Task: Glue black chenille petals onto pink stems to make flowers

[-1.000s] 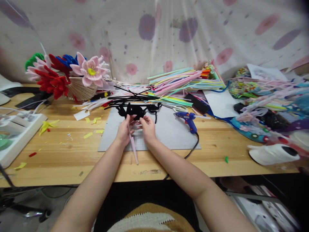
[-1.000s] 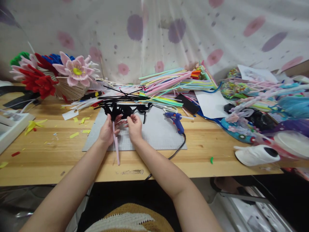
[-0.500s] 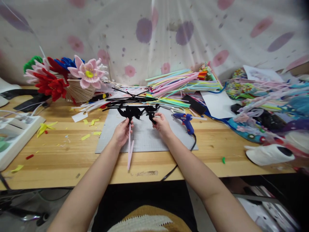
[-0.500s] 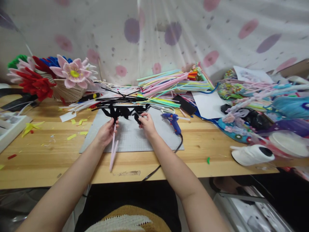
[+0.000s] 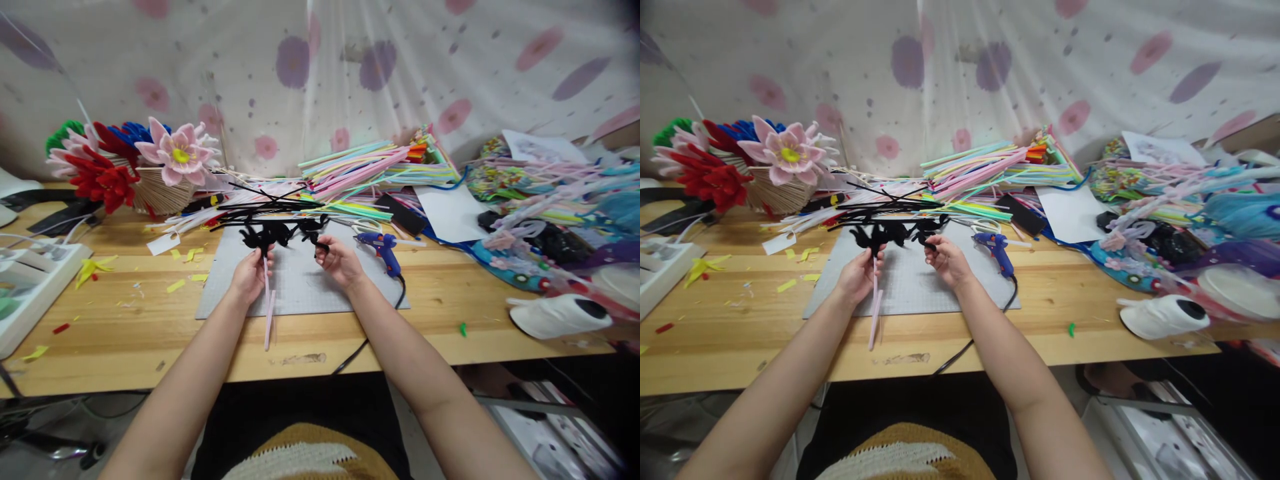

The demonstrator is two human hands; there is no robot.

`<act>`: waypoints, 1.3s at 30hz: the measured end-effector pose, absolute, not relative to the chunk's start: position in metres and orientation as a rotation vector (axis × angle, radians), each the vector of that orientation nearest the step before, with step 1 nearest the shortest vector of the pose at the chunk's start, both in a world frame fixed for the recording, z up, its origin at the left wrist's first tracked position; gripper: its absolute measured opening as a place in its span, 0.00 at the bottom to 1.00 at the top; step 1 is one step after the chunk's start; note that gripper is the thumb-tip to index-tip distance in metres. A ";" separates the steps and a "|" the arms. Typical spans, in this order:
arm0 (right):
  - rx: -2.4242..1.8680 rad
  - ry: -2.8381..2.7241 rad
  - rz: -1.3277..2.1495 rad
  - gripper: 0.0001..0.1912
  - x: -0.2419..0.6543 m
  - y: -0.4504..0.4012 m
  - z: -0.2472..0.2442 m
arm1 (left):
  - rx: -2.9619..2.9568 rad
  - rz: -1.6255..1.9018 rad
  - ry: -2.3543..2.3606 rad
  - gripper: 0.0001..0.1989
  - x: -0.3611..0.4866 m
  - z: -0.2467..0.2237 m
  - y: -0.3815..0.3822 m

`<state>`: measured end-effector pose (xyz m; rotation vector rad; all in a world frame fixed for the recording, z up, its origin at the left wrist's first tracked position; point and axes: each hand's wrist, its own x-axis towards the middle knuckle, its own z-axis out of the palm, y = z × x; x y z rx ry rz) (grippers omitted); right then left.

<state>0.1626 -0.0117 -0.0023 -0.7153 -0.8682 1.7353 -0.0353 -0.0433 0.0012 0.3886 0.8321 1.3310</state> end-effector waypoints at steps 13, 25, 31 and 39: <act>-0.665 -0.880 1.811 0.17 0.160 -0.015 0.001 | 0.251 1.203 0.557 0.17 -0.040 0.011 -0.047; -0.727 -0.962 1.606 0.15 0.151 -0.014 0.006 | 0.250 1.133 0.585 0.18 -0.039 0.008 -0.045; -0.743 -1.131 1.489 0.12 0.144 -0.015 0.011 | 0.272 1.115 0.585 0.18 -0.038 0.007 -0.046; -0.758 -1.361 1.339 0.17 0.134 -0.004 0.021 | 0.422 1.121 0.663 0.21 -0.033 0.007 -0.047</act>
